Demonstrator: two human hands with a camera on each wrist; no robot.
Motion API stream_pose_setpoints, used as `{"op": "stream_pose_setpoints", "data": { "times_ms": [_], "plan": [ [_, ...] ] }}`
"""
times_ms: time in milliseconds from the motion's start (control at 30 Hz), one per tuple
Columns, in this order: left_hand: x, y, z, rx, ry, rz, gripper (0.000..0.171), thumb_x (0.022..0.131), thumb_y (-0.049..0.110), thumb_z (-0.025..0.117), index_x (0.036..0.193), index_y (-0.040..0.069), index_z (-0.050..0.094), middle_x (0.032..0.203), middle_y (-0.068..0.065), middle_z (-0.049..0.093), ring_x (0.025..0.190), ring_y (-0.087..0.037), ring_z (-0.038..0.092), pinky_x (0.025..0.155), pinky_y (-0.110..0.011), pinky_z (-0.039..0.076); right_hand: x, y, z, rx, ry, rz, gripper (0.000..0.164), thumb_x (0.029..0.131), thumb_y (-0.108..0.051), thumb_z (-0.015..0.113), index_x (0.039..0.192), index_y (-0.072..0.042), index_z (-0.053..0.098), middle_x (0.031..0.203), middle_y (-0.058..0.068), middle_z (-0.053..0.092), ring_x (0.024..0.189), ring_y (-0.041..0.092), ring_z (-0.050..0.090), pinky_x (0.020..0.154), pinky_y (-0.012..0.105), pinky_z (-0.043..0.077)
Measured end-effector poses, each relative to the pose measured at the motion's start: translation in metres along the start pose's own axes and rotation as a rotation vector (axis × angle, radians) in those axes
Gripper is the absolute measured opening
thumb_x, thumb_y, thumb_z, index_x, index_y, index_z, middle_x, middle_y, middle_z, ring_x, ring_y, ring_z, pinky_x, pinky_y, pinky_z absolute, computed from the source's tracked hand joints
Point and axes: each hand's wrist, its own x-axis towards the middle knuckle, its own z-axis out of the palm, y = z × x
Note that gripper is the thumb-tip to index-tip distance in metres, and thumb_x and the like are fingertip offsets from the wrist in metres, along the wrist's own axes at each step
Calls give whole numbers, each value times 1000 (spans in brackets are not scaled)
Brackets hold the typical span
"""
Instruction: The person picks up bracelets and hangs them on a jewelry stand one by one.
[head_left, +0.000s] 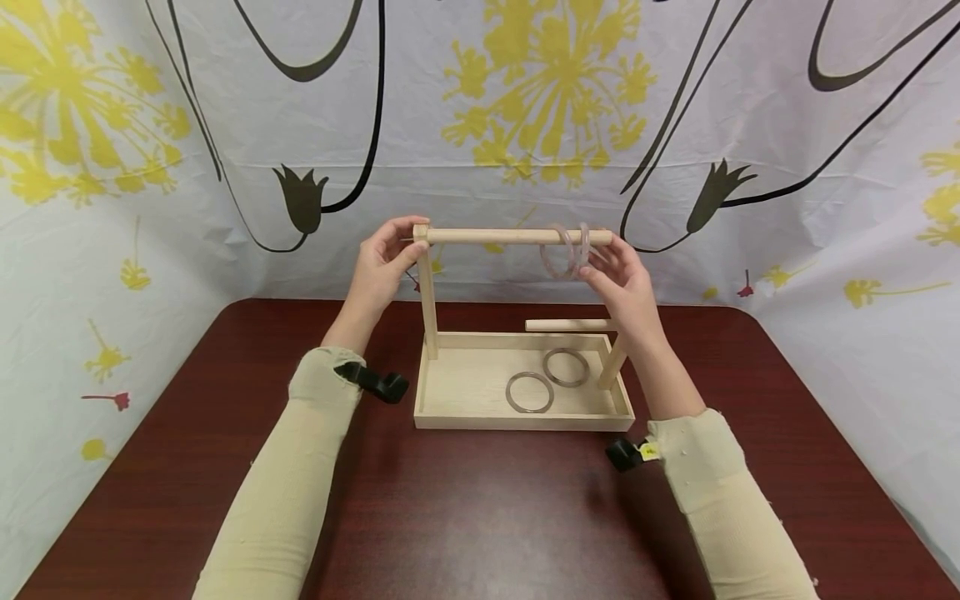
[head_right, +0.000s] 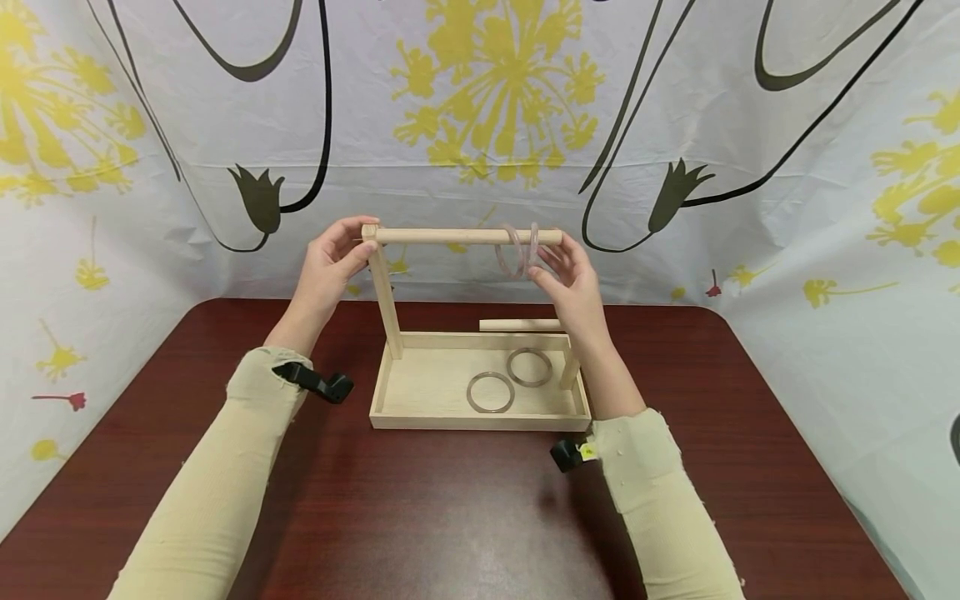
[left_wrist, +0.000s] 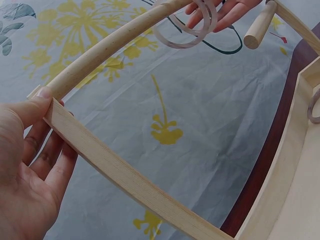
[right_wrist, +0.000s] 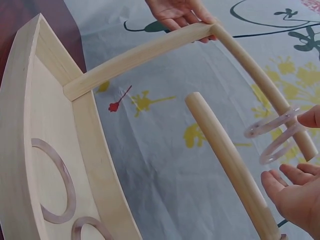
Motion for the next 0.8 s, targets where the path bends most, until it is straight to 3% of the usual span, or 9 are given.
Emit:
{"op": "stream_pose_setpoints", "data": {
  "times_ms": [400,800],
  "plan": [
    [-1,1,0,-8,2,-3,34,97,3,61,130,-5,58,105,14,64,97,-4,64,84,-18,53,-4,-1,-6,57,10,-22,64,99,-1,52,156,-3,24,160,18,31,147,35,34,115,26,39],
    [-1,1,0,-3,0,-7,34,98,4,60,130,-5,58,106,13,64,98,-3,63,85,-17,53,-8,-3,-16,22,27,4,64,100,-7,56,156,-7,26,161,16,32,146,36,36,113,24,41]
  ]
}}
